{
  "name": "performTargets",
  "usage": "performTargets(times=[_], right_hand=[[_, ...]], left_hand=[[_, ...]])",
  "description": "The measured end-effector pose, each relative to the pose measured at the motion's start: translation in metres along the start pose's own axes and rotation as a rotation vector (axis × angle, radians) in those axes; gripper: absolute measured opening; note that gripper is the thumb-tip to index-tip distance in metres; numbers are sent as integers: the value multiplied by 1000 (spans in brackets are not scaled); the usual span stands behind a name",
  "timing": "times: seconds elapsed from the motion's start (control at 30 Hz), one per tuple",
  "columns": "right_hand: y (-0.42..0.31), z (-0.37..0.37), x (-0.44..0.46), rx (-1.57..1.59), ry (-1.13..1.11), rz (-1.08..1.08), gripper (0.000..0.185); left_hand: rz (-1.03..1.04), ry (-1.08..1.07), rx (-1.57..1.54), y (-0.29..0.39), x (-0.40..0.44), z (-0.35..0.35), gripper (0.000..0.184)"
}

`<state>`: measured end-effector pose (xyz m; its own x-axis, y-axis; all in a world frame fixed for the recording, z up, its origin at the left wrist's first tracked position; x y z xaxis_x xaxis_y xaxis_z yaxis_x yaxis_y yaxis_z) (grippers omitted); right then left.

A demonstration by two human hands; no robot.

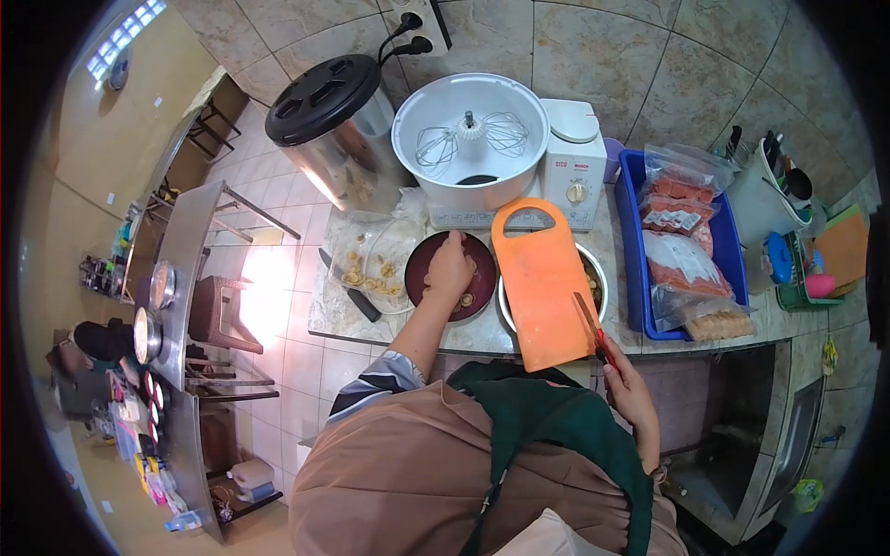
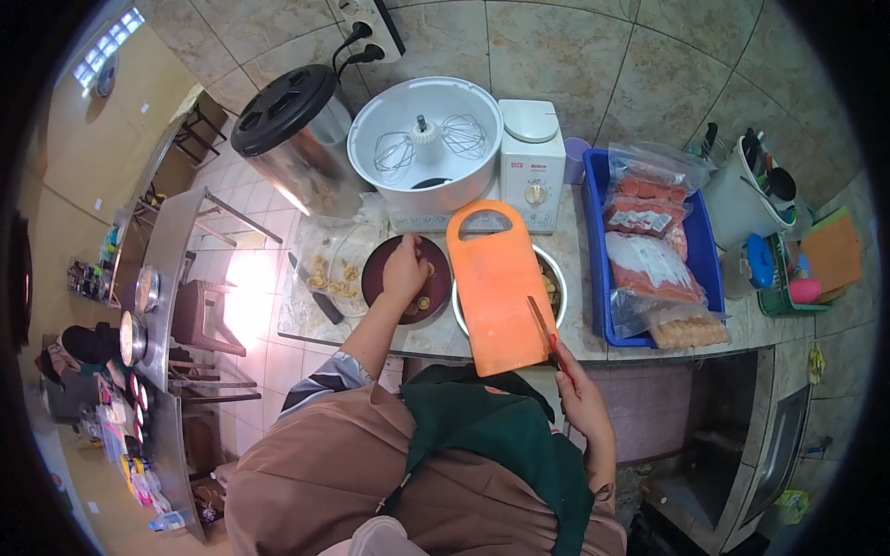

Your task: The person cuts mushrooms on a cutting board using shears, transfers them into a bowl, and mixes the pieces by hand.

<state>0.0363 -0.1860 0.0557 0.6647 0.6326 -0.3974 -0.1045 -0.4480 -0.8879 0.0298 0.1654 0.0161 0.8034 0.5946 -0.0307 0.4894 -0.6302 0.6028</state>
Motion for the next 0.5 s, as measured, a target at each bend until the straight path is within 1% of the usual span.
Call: performTargets(times=[0.03,0.07,0.1,0.13,0.17,0.2,0.27,0.3,0.37,0.47,0.5], right_hand=[[-1,0,1,-15,-5,6,45],[-1,0,2,-31,-10,11,44],[0,0,2,-33,-11,7,44],[-1,-1,3,-80,-2,-55,44],[-3,0,3,-125,8,-118,44],[-2,1,4,-123,9,-124,44],[-10,1,2,-171,41,-246,44],[-12,2,0,-169,40,-246,44],[-9,5,1,-64,-11,-132,44],[-6,5,4,-132,10,-201,43],[-8,5,4,-132,11,-206,43]], left_hand=[[1,-45,76,1,-2,4,24],[1,-39,75,-3,-1,7,24],[9,-82,145,-10,0,20,23],[15,-126,216,-17,0,31,22],[14,-124,218,-24,0,37,22],[12,-130,225,-26,0,39,22],[11,-140,235,-29,0,42,23],[21,-177,250,-23,-3,40,25],[36,-206,267,-19,-2,40,26],[90,-166,250,-14,-2,37,28],[79,-168,172,-15,-3,34,29]])
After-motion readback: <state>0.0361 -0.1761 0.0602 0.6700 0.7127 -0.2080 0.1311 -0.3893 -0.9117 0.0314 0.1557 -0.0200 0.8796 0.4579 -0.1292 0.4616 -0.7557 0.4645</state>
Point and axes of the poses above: each hand's wrist, its own x-axis towards the middle knuckle, its own z-axis out of the palm, y = z × x, the point moved 9 cm from there along x, towards the middle knuckle, and after that the axes turned 6 degrees about -y, right-handed, at the moved point
